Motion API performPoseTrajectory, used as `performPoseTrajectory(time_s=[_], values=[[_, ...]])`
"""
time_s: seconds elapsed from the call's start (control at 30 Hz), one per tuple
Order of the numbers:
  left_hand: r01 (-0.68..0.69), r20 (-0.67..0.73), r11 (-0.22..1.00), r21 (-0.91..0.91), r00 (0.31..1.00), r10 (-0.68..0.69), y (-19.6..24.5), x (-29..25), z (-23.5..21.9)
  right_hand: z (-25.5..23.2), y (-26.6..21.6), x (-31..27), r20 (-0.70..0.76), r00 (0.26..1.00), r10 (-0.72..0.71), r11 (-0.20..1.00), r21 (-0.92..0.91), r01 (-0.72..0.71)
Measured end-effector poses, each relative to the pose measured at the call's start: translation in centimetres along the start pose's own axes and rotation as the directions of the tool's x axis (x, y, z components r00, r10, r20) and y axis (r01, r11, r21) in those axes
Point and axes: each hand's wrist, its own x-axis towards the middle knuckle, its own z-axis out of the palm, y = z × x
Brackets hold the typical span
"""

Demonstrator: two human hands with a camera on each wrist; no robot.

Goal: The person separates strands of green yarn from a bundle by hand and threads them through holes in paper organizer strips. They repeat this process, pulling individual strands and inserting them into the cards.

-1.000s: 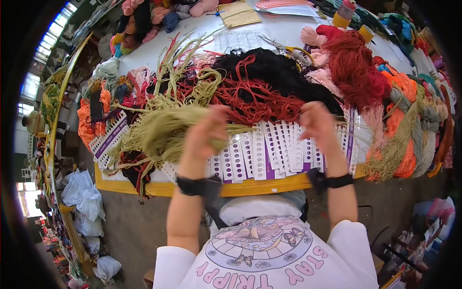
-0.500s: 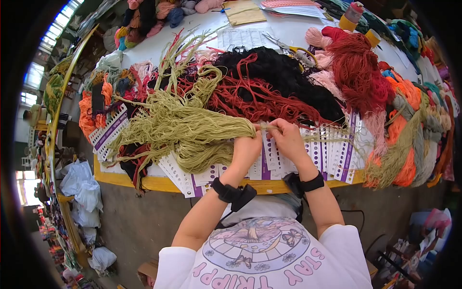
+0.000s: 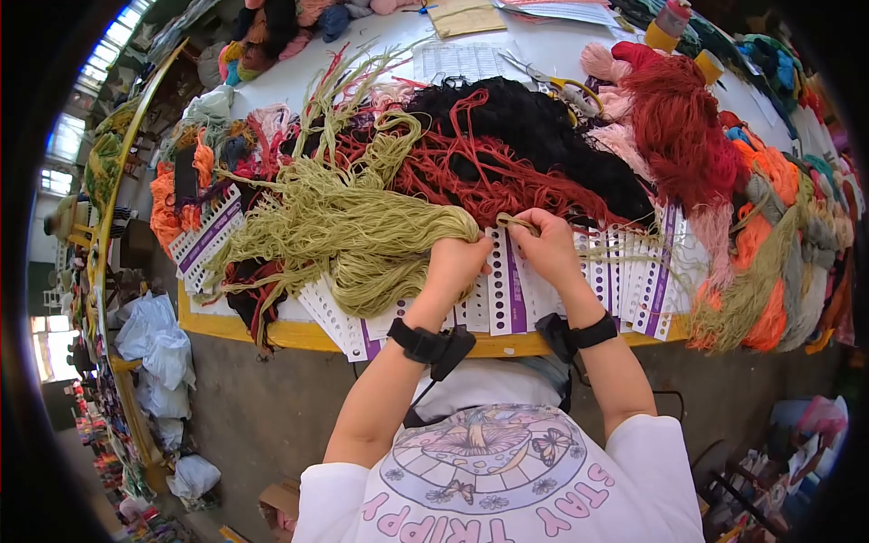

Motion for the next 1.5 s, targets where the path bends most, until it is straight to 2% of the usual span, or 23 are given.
performPoseTrajectory(time_s=[0.1,0.2,0.4,0.5,0.53,0.6,0.7,0.73,0.8,0.9,1.0,1.03,1.07,1.13,1.17,1.2,1.23,1.27,1.33,1.4,1.43,1.47,1.5], values=[[0.076,0.081,0.959,-0.272,0.995,-0.056,0.1,0.1,-0.4,0.4,-0.5,-0.4,-0.04,0.993,-0.114,0.982,-0.156,0.106],[0.139,0.214,0.941,-0.307,0.974,-0.074,0.3,0.4,-0.8,0.5,-0.6,-0.6,-0.049,0.977,-0.208,0.942,-0.278,0.186],[0.112,0.132,0.897,-0.428,0.989,-0.06,-0.5,1.0,0.5,0.2,-0.9,-0.6,0.012,0.987,-0.162,0.964,-0.214,0.161],[0.085,0.048,0.936,-0.342,0.996,-0.073,-0.8,1.1,1.1,0.1,-0.9,-0.7,0.049,0.992,-0.113,0.978,-0.17,0.12],[-0.134,-0.075,0.976,-0.169,0.99,0.123,-1.4,1.4,1.2,0.1,-0.9,-0.7,0.054,0.993,-0.109,0.98,-0.162,0.116],[-0.487,-0.197,0.84,0.241,0.823,0.533,-2.0,1.8,1.4,0.3,-0.4,-0.7,-0.01,0.988,-0.151,0.968,-0.202,0.146],[-0.187,-0.175,0.955,-0.229,0.973,0.149,-1.1,0.9,-0.6,0.4,0.1,-0.7,-0.043,0.979,-0.201,0.943,-0.28,0.182],[0.064,0.024,0.895,-0.441,0.998,-0.06,-0.9,0.9,-1.9,0.5,0.2,-0.7,-0.044,0.976,-0.215,0.932,-0.307,0.192],[0.415,0.439,0.495,-0.764,0.896,-0.074,-0.2,0.8,-4.2,0.7,0.0,-0.8,-0.043,0.966,-0.256,0.892,-0.394,0.219],[0.504,0.575,0.4,-0.766,0.814,0.076,0.0,1.1,-4.4,0.7,-1.6,-1.2,-0.022,0.981,-0.192,0.896,-0.412,0.167],[0.188,0.459,0.843,-0.503,0.885,0.076,0.9,0.3,-2.0,0.8,-1.2,-1.2,-0.04,0.991,-0.124,0.939,-0.326,0.105],[-0.11,0.368,0.973,-0.203,0.912,0.18,0.0,0.5,-0.8,0.8,-0.9,-1.1,-0.053,0.993,-0.11,0.953,-0.289,0.09],[-0.362,0.347,0.931,0.053,0.88,0.323,-0.6,1.1,-0.6,0.8,-1.0,-1.1,-0.073,0.993,-0.092,0.959,-0.273,0.069],[-0.688,0.417,0.507,0.519,0.722,0.553,0.0,1.7,-0.6,1.2,-1.2,-1.2,-0.112,0.992,-0.052,0.971,-0.237,0.024],[-0.59,0.314,0.595,0.547,0.803,0.507,0.3,2.2,-1.9,1.5,-1.1,-1.3,-0.133,0.986,-0.096,0.959,-0.279,0.056],[-0.377,0.187,0.92,0.11,0.917,0.353,1.6,1.9,-4.3,1.8,-0.9,-1.4,-0.155,0.978,-0.138,0.944,-0.321,0.082],[-0.113,0.132,0.973,-0.201,0.981,0.141,2.0,2.5,-7.6,1.8,-0.8,-1.5,-0.178,0.967,-0.184,0.925,-0.364,0.11],[0.063,-0.062,0.963,-0.263,0.995,-0.082,4.2,2.1,-10.3,1.7,-0.9,-1.4,-0.163,0.972,-0.172,0.91,-0.403,0.094],[0.058,0.088,0.898,-0.436,0.996,-0.021,3.0,4.9,-20.8,1.7,-1.4,-1.5,-0.13,0.981,-0.145,0.879,-0.473,0.067],[-0.052,0.051,0.865,-0.499,0.995,0.09,2.6,6.2,-29.2,1.7,-1.8,-1.4,-0.101,0.993,-0.058,0.875,-0.484,0.002],[-0.121,-0.252,0.937,-0.327,0.967,0.037,3.8,4.9,-28.9,1.7,-1.9,-1.4,-0.087,0.996,-0.015,0.871,-0.491,-0.03],[-0.129,-0.537,0.982,-0.135,0.843,0.037,4.9,3.4,-28.6,1.7,-2.1,-1.5,-0.089,0.996,0.003,0.876,-0.48,-0.045],[-0.055,-0.525,0.998,0.01,0.85,0.052,5.2,3.2,-29.6,1.6,-2.4,-1.5,-0.089,0.996,0.019,0.881,-0.469,-0.059]])
